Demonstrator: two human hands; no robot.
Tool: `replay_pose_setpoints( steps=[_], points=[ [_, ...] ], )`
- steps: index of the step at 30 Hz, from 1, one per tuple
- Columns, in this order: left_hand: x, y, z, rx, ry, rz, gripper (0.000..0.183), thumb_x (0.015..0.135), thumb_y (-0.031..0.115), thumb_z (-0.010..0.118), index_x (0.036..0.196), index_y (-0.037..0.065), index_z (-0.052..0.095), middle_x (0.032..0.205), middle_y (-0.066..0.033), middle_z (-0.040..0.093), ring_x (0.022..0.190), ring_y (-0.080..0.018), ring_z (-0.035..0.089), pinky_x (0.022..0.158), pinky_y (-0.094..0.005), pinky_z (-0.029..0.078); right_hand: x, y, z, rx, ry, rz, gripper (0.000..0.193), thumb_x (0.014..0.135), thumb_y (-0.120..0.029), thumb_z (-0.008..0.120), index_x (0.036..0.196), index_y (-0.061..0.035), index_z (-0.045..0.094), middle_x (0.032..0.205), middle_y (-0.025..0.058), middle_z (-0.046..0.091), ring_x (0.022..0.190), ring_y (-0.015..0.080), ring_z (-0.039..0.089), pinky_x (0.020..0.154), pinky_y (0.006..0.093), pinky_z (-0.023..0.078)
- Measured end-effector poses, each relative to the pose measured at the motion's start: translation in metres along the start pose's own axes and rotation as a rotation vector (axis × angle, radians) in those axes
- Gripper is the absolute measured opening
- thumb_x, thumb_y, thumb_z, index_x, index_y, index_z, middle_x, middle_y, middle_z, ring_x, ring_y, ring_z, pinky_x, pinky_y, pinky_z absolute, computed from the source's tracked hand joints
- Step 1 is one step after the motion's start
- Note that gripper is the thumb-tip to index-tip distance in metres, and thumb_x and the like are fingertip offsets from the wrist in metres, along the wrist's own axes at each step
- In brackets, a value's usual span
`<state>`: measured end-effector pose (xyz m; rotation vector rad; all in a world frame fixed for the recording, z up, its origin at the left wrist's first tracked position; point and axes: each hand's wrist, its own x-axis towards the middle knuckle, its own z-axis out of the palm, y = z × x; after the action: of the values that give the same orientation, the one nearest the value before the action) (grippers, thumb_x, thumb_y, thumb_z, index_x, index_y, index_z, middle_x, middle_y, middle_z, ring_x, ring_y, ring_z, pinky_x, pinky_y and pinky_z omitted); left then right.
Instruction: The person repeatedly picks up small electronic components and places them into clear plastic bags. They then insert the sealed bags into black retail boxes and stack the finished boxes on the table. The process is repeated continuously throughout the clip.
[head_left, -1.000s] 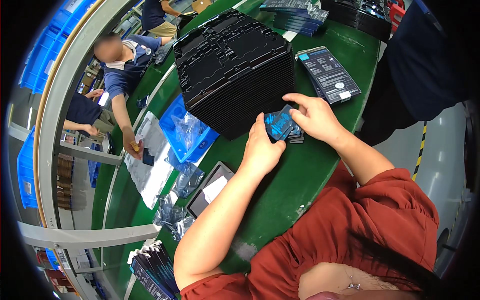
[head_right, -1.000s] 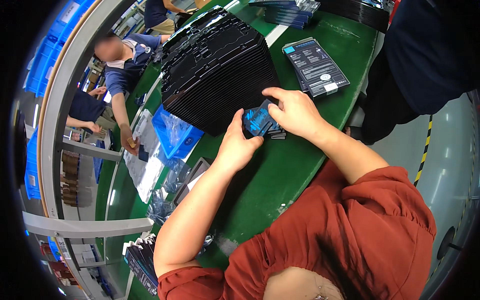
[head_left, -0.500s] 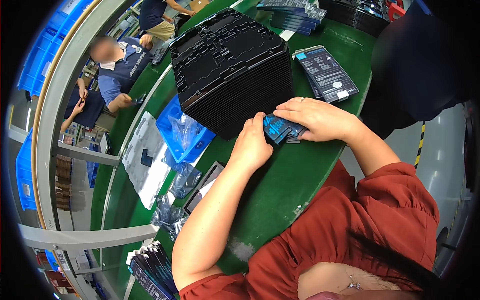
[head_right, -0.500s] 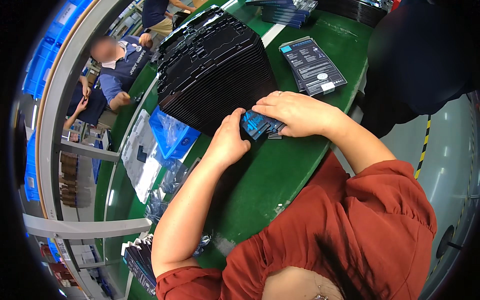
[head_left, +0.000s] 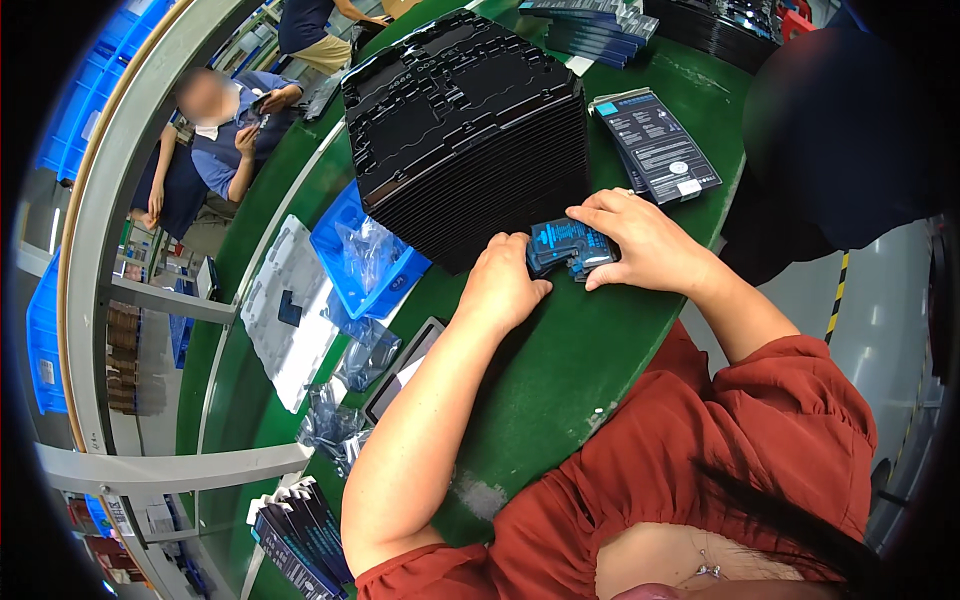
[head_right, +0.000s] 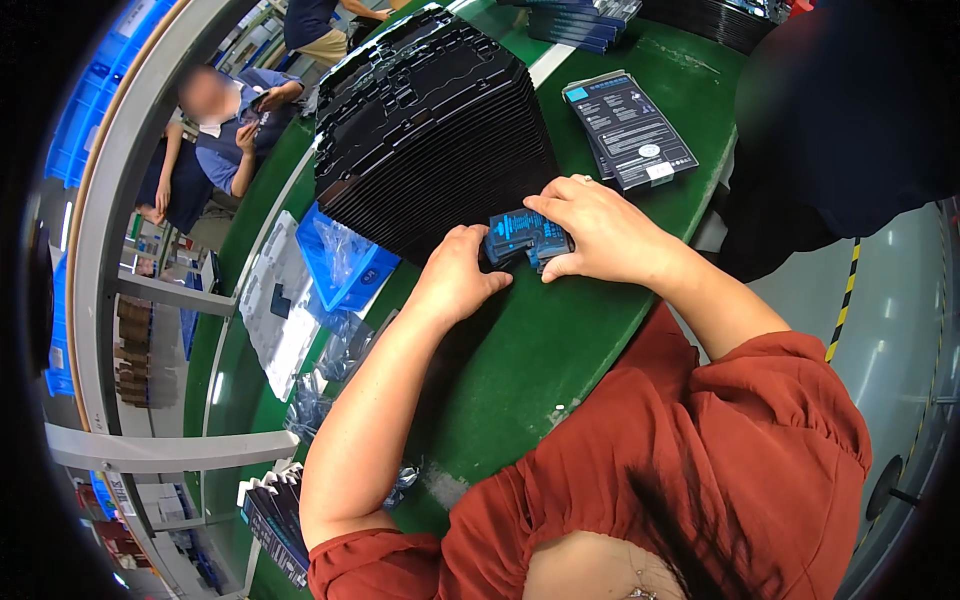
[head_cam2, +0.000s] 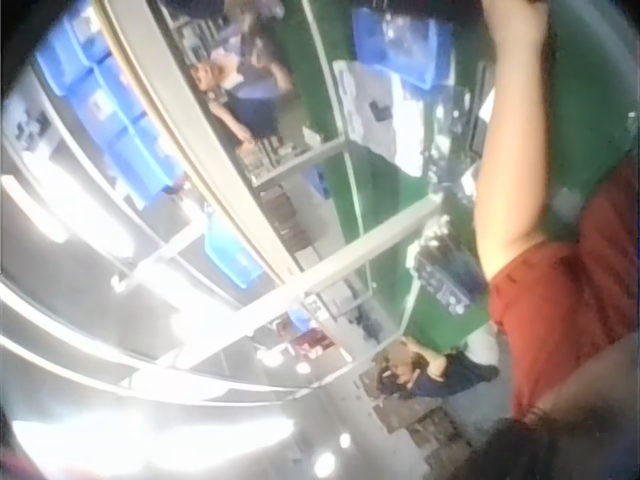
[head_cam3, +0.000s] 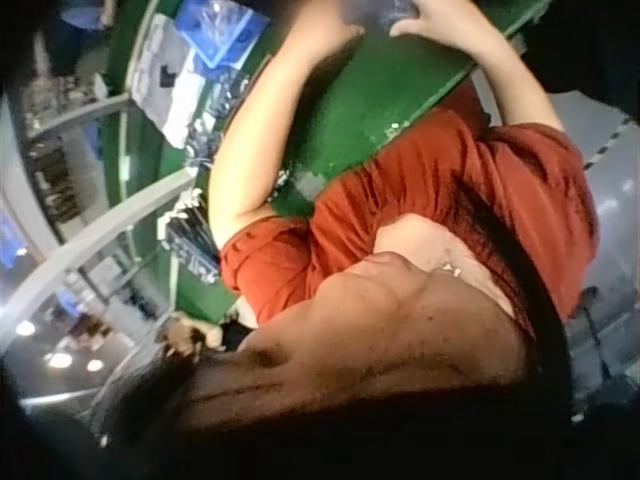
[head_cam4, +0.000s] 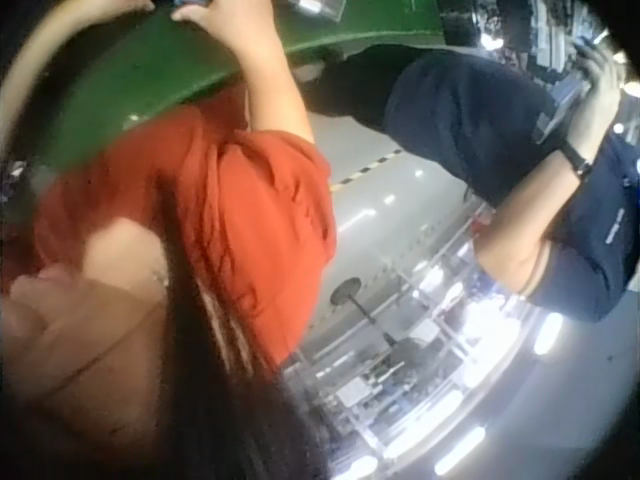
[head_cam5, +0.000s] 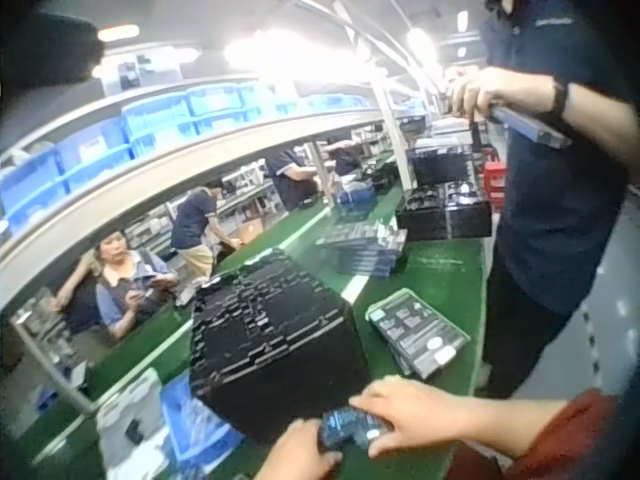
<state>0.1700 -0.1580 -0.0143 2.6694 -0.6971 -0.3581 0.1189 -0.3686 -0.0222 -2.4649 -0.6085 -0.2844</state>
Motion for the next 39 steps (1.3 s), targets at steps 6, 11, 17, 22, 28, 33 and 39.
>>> replay_pose_setpoints(
  steps=[6, 11, 17, 22, 28, 33, 39],
  points=[
    [-0.001, -0.005, 0.010, -0.062, 0.058, -0.073, 0.073, 0.066, 0.018, 0.082, 0.127, -0.005, 0.049, 0.105, -0.0187, 0.062, 0.099, -0.0307, 0.062, 0.090, -0.0373, 0.049, 0.013, 0.009, 0.004, -0.002, -0.056, -0.144, 0.080, 0.058, -0.026, 0.085, 0.126, -0.0011, 0.054, 0.121, 0.0146, 0.054, 0.114, 0.0332, 0.050, 0.097, 0.0407, 0.042],
    [-0.009, 0.001, 0.014, -0.088, 0.126, -0.111, 0.078, 0.066, 0.017, 0.082, 0.130, -0.005, 0.045, 0.104, -0.0192, 0.063, 0.096, -0.0307, 0.063, 0.087, -0.0380, 0.050, 0.021, 0.012, 0.008, 0.063, -0.089, -0.210, 0.081, 0.059, -0.024, 0.083, 0.130, -0.0017, 0.051, 0.125, 0.0146, 0.055, 0.116, 0.0344, 0.050, 0.101, 0.0428, 0.041],
    [-0.009, 0.006, 0.010, -0.125, 0.098, -0.130, 0.072, 0.071, 0.013, 0.079, 0.130, -0.005, 0.043, 0.109, -0.0238, 0.062, 0.103, -0.0358, 0.061, 0.091, -0.0408, 0.049, 0.034, 0.016, 0.001, 0.008, -0.207, -0.309, 0.079, 0.061, -0.038, 0.078, 0.127, -0.0032, 0.055, 0.123, 0.0145, 0.057, 0.114, 0.0341, 0.051, 0.099, 0.0434, 0.041],
    [-0.016, 0.004, 0.014, -0.057, 0.214, -0.129, 0.069, 0.072, 0.014, 0.078, 0.129, -0.004, 0.044, 0.105, -0.0208, 0.063, 0.099, -0.0338, 0.063, 0.087, -0.0402, 0.050, 0.029, 0.015, -0.004, -0.058, -0.063, -0.360, 0.072, 0.063, -0.038, 0.079, 0.123, -0.0039, 0.059, 0.124, 0.0138, 0.057, 0.113, 0.0339, 0.052, 0.096, 0.0428, 0.043],
    [-0.068, 0.020, -0.014, 0.103, 0.350, 0.138, 0.072, 0.072, 0.015, 0.078, 0.132, -0.002, 0.042, 0.112, -0.0198, 0.059, 0.103, -0.0346, 0.059, 0.088, -0.0405, 0.049, -0.005, 0.037, -0.038, -0.291, 0.353, -0.031, 0.065, 0.067, -0.031, 0.080, 0.121, -0.0029, 0.059, 0.128, 0.0175, 0.054, 0.115, 0.0354, 0.052, 0.097, 0.0423, 0.044],
    [-0.124, 0.030, -0.041, 0.001, 0.289, 0.152, 0.072, 0.072, 0.014, 0.078, 0.133, 0.002, 0.043, 0.111, -0.0178, 0.060, 0.100, -0.0328, 0.060, 0.083, -0.0395, 0.051, -0.022, 0.061, -0.035, -0.396, 0.230, 0.510, 0.087, 0.066, -0.052, 0.076, 0.133, -0.0025, 0.050, 0.142, 0.0269, 0.038, 0.130, 0.0404, 0.040, 0.106, 0.0446, 0.036],
    [-0.183, 0.015, -0.047, -0.092, 0.323, 0.118, 0.068, 0.071, 0.014, 0.079, 0.131, 0.001, 0.049, 0.111, -0.0171, 0.062, 0.098, -0.0285, 0.061, 0.079, -0.0354, 0.052, -0.017, 0.049, -0.029, -0.475, 0.251, 0.540, 0.084, 0.066, -0.046, 0.073, 0.134, -0.0022, 0.050, 0.142, 0.0266, 0.038, 0.128, 0.0415, 0.042, 0.106, 0.0457, 0.037]
  ],
)
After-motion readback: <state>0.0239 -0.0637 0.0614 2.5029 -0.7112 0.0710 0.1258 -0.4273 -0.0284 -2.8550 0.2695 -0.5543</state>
